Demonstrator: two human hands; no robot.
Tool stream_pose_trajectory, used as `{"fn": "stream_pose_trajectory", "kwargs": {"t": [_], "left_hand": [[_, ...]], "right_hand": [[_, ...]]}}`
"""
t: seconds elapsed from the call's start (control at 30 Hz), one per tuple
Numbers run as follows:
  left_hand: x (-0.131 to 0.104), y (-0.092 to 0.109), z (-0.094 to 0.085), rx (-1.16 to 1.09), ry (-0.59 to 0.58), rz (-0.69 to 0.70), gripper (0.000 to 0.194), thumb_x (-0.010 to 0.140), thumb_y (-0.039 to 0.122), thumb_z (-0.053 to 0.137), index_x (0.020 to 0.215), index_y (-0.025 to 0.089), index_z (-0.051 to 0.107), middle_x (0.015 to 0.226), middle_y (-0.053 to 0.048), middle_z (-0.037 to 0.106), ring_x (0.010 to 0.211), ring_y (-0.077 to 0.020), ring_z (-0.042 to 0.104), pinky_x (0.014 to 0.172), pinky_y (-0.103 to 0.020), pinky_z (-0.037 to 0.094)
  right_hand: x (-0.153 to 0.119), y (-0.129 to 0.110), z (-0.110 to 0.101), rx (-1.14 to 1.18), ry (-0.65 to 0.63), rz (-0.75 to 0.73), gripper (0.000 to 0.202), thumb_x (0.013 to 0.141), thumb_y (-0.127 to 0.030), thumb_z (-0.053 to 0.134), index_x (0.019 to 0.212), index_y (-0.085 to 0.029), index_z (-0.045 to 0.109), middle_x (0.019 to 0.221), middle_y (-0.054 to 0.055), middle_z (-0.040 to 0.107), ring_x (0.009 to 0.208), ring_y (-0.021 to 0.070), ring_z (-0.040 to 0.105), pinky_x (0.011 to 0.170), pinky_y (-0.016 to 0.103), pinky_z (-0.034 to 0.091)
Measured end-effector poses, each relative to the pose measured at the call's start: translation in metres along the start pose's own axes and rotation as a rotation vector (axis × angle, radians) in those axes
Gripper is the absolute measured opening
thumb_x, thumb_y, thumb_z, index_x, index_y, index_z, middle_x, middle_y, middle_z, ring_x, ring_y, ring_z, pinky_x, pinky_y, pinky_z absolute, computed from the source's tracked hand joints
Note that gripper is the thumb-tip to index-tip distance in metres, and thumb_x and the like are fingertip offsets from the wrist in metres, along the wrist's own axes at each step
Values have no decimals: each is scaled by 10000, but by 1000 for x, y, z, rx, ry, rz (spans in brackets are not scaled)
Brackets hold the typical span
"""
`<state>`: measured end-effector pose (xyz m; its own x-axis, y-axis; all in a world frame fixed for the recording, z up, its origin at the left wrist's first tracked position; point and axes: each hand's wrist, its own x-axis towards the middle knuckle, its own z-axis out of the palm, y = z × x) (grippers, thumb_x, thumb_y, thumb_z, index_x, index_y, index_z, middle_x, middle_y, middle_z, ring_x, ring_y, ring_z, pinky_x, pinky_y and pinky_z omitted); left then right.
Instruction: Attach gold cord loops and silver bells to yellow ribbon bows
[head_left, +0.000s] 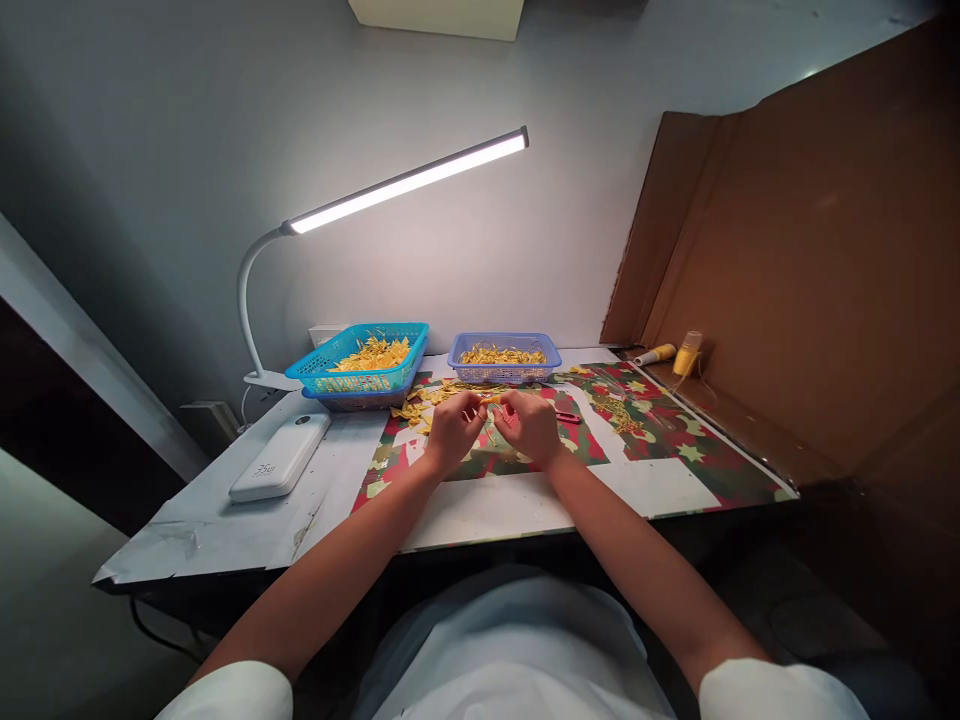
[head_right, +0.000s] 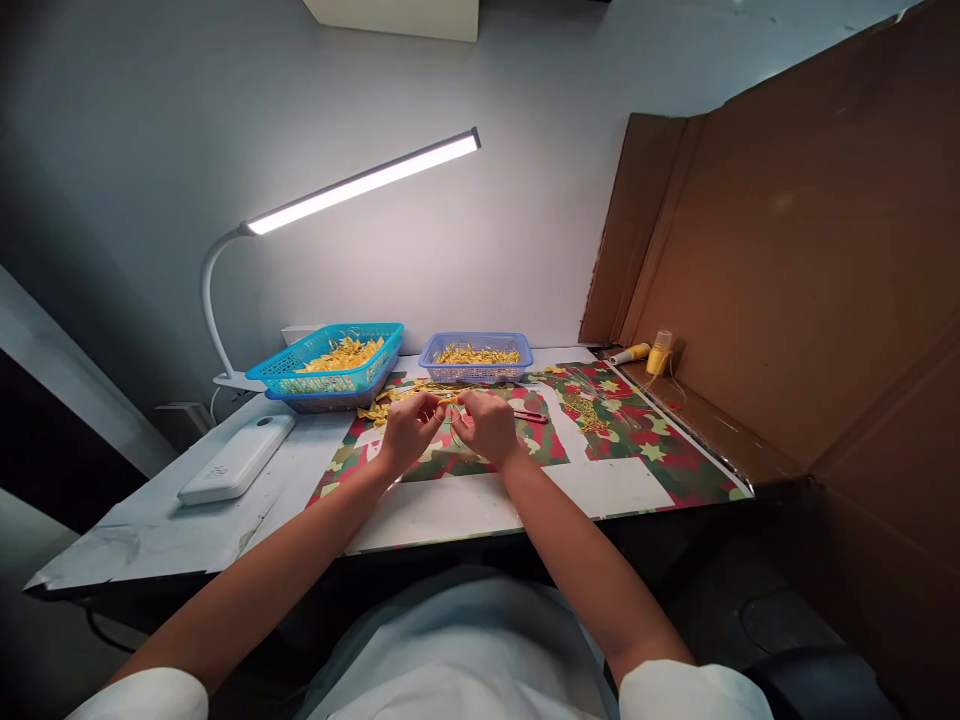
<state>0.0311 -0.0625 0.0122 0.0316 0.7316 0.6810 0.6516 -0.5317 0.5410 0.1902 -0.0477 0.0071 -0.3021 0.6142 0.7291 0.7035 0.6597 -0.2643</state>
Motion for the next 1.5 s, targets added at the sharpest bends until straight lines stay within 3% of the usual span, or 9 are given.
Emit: {"fn": "stream_pose_trajectory", "kwargs": {"t": [0.3,0.73,1.0,1.23,1.5], "left_hand": [[-1,-3,2,9,-26,68,119,839,254,518,761,182,571,668,-9,613,585,-124,530,591,-244,418],[-2,-5,4,5,-81,52,119,859,256,528,793,183,595,738,-26,655,628,-139,546,616,-257,430],[1,-4,2,-22,-96,23,139,865,278,489,786,187,559,730,-18,630,655,-145,544,639,-258,422],[4,-1,-2,83,-120,85,161,856,247,501,705,200,531,712,-30,595,749,-187,545,713,-296,421],[6,0,1,57,-63,14,153,823,223,512,670,205,516,697,-25,588,737,-185,537,687,-289,413]], "right_hand": [[3,0,1,5,-107,107,185,883,-263,528,977,-172,659,733,25,678,657,155,586,652,247,337],[2,-4,0,53,-204,228,197,884,-301,484,850,-198,648,718,20,670,644,160,561,611,251,323],[3,5,10,491,-112,231,175,797,-307,472,685,-197,550,599,-23,520,570,128,461,575,232,359],[3,4,8,490,-60,222,177,742,-307,484,598,-207,461,556,-33,465,554,121,414,563,238,350],[6,0,2,421,-34,240,154,698,-266,475,569,-214,409,511,-44,406,515,115,377,544,245,316]]}}
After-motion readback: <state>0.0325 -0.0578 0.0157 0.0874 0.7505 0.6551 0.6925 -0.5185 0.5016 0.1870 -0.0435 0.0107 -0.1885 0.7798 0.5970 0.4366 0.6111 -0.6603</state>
